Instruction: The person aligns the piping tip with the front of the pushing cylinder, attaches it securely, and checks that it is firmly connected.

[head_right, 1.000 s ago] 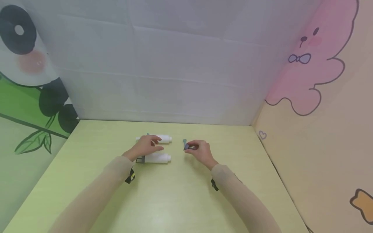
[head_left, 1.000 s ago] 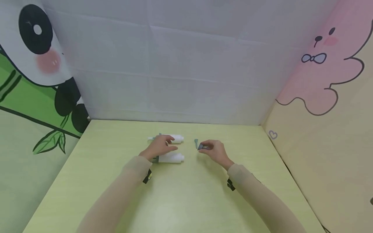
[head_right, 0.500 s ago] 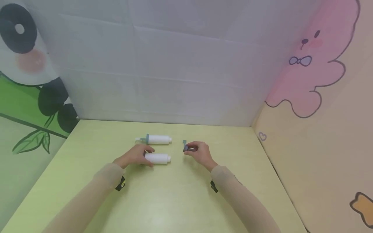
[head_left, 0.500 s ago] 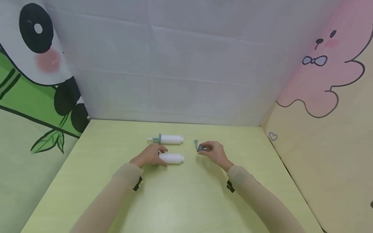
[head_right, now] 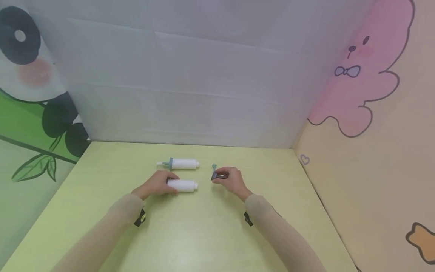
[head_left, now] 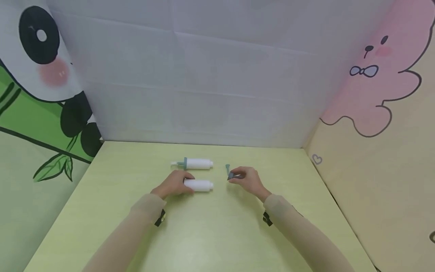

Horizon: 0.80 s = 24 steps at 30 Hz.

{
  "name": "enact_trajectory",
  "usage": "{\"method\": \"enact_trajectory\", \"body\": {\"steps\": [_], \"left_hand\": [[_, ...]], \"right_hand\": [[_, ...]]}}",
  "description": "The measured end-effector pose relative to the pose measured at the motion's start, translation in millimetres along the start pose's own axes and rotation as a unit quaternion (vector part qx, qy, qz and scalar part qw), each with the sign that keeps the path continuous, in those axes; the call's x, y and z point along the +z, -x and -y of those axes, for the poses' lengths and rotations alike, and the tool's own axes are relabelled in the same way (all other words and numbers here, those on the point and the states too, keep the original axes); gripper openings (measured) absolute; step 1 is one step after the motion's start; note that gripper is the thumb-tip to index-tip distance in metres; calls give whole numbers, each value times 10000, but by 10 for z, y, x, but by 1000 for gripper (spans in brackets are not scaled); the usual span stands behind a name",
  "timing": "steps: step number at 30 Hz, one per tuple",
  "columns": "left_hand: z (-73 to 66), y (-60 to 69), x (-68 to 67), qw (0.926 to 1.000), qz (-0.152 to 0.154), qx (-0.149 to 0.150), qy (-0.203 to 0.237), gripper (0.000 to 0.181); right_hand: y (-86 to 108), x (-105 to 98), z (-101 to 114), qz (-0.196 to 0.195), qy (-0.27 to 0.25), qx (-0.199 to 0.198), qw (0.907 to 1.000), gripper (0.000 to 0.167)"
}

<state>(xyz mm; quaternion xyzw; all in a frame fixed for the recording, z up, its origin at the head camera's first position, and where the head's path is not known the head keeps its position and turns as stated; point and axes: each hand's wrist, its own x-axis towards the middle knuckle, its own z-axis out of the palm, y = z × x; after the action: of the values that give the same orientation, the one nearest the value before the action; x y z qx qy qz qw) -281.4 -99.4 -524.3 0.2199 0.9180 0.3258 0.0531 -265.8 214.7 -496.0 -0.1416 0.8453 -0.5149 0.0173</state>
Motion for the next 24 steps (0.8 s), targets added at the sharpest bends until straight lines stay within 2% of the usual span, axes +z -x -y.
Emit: {"method": "enact_trajectory", "body": {"steps": [6,10,13,19,24], "left_hand": [[-167,-13,-106,9999,-102,84,12,40],[-260,-48,-179,9994,-183,302,58,41],[-302,-70,-217,9988,-202,447,54,41],[-374,-68,-267,9984,-160,517,148,40],[-393,-75,-259,9983,-175,536,133,39]], "right_hand": [[-15,17,-3,89,25,-29,10000,30],[-10,22,15,204,-45,-60,9998,30],[-4,26,49,331,-121,-82,9993,31],[-12,51,131,580,-206,-124,9980,34],[-26,84,135,686,-176,-82,9975,36]]}}
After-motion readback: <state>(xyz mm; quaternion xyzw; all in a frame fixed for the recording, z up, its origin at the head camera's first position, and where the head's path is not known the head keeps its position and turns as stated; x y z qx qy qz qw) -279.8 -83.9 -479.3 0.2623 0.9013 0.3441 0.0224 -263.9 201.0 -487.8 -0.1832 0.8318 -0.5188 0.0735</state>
